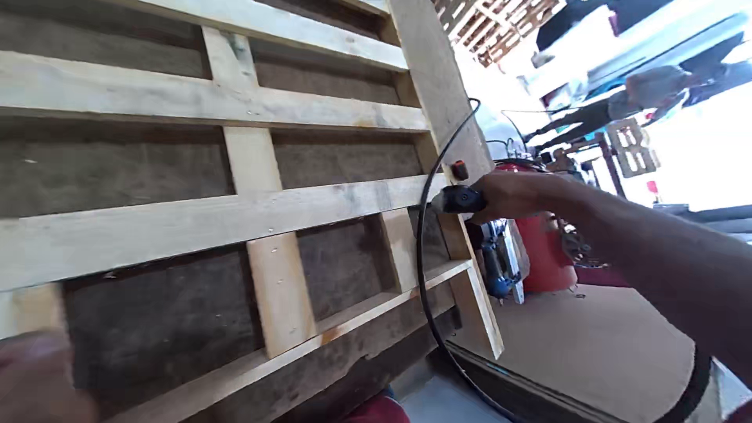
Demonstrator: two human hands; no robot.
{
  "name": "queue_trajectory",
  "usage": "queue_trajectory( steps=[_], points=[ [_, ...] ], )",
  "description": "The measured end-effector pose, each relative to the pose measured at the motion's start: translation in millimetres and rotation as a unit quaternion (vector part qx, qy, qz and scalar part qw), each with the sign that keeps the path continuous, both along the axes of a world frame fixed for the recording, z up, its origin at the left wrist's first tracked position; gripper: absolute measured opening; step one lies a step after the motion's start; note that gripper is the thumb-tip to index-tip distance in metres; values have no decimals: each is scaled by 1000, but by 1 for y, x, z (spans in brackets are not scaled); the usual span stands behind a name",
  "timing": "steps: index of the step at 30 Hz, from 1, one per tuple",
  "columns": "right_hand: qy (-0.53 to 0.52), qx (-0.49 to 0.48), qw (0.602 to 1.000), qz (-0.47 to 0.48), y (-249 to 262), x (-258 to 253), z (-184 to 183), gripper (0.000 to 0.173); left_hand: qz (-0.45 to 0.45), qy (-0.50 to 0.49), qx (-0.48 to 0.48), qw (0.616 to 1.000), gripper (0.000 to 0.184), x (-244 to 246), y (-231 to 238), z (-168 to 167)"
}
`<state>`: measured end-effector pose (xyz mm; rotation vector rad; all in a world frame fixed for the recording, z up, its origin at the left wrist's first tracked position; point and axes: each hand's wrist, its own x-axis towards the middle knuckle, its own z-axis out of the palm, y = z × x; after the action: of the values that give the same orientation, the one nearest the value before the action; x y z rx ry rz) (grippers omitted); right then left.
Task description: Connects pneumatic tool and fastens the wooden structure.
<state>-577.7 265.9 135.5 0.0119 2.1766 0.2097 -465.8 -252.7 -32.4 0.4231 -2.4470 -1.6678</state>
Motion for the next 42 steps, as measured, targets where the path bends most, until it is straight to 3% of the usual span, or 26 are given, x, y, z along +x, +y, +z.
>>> queue_trajectory(
  steps=[2, 4, 7, 9, 11, 14, 17, 30, 42],
  points=[
    [13, -77, 997, 21, 30, 3, -12, 18, -98, 50, 69, 992, 29, 10, 66, -29],
    [22, -146, 988, 51, 45, -3, -31, 19, -158, 21, 62, 985, 42, 11, 165, -29],
    [-14, -224, 973, 53, 41, -21, -59, 19, -223, -181, 125, 950, 60, -10, 289, -31],
    [-44, -247, 967, 34, 36, -35, -73, 16, -209, -292, 255, 898, 64, -31, 343, -53],
    [-69, -248, 966, 36, 34, -46, -85, 16, -181, -325, 390, 842, 59, -44, 371, -70],
    [-87, -256, 961, 62, 41, -57, -96, 16, -155, -323, 490, 795, 56, -52, 379, -82],
    [-76, -264, 957, 96, 45, -59, -100, 17, -147, -328, 512, 780, 59, -54, 378, -85],
    [-43, -264, 951, 155, 51, -52, -102, 22, -138, -312, 514, 787, 58, -58, 380, -88],
    [-61, -265, 952, 140, 60, -54, -100, 25, -131, -309, 531, 778, 54, -61, 381, -91]
  ],
)
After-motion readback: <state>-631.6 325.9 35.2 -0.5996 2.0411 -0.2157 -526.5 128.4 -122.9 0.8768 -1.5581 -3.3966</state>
